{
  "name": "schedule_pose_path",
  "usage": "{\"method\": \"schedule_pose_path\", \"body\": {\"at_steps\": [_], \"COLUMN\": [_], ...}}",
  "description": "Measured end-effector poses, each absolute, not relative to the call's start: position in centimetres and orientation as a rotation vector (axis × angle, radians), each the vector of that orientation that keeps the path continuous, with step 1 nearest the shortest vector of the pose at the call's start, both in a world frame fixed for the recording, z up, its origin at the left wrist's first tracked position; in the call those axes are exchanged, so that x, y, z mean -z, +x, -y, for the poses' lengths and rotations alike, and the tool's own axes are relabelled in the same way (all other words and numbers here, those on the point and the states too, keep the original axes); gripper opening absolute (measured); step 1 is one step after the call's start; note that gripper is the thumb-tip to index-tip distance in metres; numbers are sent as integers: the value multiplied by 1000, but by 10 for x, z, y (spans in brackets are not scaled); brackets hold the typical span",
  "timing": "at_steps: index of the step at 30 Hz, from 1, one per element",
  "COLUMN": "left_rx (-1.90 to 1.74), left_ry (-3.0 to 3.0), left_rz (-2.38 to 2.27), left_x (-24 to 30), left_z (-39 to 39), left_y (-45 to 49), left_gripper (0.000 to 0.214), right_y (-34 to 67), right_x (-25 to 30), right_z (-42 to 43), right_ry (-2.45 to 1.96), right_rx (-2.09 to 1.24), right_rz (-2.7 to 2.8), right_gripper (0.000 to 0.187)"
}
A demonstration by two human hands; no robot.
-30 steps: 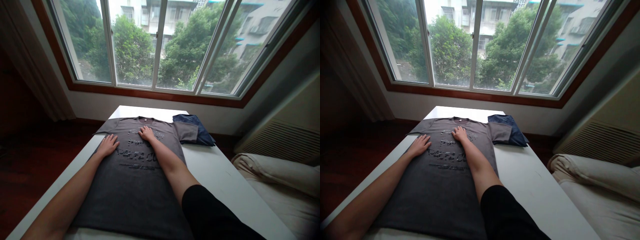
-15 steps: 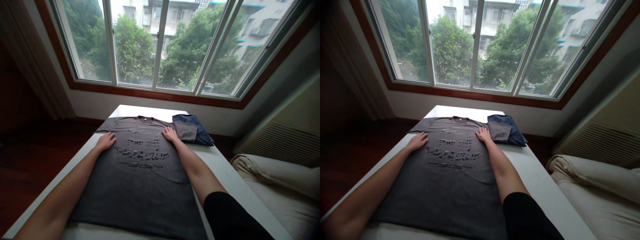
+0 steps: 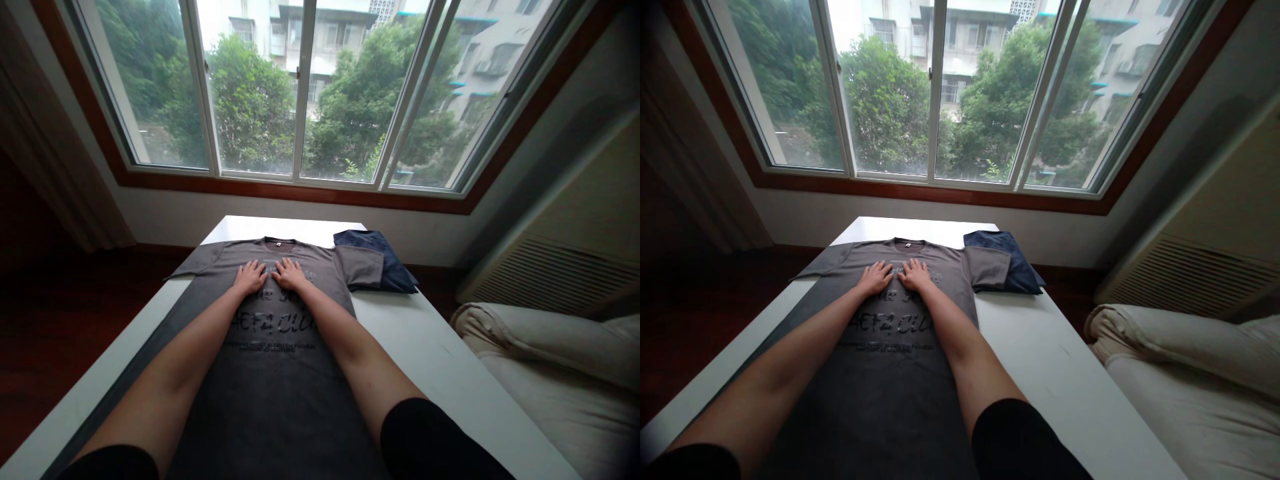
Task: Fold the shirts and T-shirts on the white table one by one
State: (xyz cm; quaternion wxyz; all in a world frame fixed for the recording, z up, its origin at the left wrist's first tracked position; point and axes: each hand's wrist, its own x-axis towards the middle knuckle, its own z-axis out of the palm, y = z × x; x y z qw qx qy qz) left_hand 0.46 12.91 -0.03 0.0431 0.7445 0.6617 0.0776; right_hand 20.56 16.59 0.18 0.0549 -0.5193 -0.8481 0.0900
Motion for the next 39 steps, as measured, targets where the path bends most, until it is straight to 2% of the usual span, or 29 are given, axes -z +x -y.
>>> {"method": "schedule_pose_path", "body": {"at_steps": [4,10,19,24,31,37,39], "left_rx": [-161,-171,-110,-123,-160,-114,-93], "left_ry": [2247,2257,2036,2022,2327,2368,2329], "left_rz": [-2052,-2026,-2349,-2385,-2069,-2034,-2086], "left_x": [-2,0,3,-2,-2,3,1], "left_z": [-144,-156,-154,-142,-106,-65,-56], "left_y": [3,-8,-124,-119,-81,-124,-130], "left_gripper": [71,74,78,77,72,69,70], "right_y": [222,230,350,352,305,362,364], "right_x": [-11,-9,-6,-13,1,-16,-24], "right_z": [-192,-222,-240,-220,-150,-131,-122], "right_ry": [-1679,-1645,-1954,-1923,-1464,-1844,-1832], "right_rx": [-370,-360,-268,-256,-207,-219,-200], "right_rz": [2512,2522,2316,2310,2606,2415,2430], "right_gripper": [79,75,75,73,73,72,74]}}
